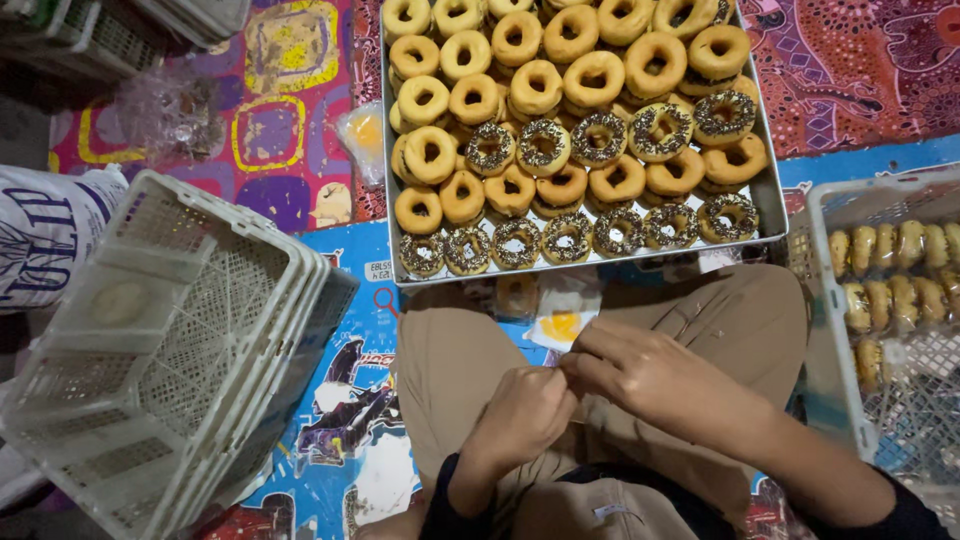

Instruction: The person sits on the floor and individually wraps donuts in clear plastic bags. They pick up donuts from a metal tray, place them into bags, and then put the packaged donuts into a white plastic crate.

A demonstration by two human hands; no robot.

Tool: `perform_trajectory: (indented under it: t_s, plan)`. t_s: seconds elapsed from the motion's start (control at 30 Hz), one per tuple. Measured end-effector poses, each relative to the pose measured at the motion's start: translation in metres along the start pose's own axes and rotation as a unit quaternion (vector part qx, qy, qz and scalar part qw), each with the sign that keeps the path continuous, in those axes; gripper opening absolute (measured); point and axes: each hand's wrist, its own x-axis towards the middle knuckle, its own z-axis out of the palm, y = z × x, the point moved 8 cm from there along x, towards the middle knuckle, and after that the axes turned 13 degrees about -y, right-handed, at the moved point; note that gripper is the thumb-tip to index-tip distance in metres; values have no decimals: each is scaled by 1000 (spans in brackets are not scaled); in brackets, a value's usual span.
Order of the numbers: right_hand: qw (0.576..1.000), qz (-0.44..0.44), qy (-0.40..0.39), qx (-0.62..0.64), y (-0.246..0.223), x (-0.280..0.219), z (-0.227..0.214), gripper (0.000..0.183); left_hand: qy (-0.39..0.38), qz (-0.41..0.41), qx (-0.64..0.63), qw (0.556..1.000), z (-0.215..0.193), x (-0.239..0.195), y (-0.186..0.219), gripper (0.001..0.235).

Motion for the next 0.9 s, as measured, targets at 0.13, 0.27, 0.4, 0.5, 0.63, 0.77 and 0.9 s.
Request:
perform_trajectory:
  t_s: [0.13,0.27,0.4,0.5,0.63,0.77,0.9]
  plan:
    - [998,-7,48,-42,-4,-5,17,46,37,34,34,998,-5,-5,3,14]
    - [995,16,95,-1,33,-26,68,33,15,3,49,999,-4,-1,0,18]
    - [961,244,56,-115,150,-70,118,17,47,-101,-15,994,-20,-20,-26,45]
    - [779,506,-263,-260,233,-138,134,18,157,-117,-316,928,-32,-38,-62,52]
    - [937,277,-16,-211,149,-84,110,66,324,-83,-503,797,-20,-42,-83,66]
    - [989,122,74,-39,42,-1,124,88,389,60,-517,760,-2,-16,-38,78]
    - [925,213,203,240,63,14,99,91,364,9,-290,885,-19,-35,-9,91]
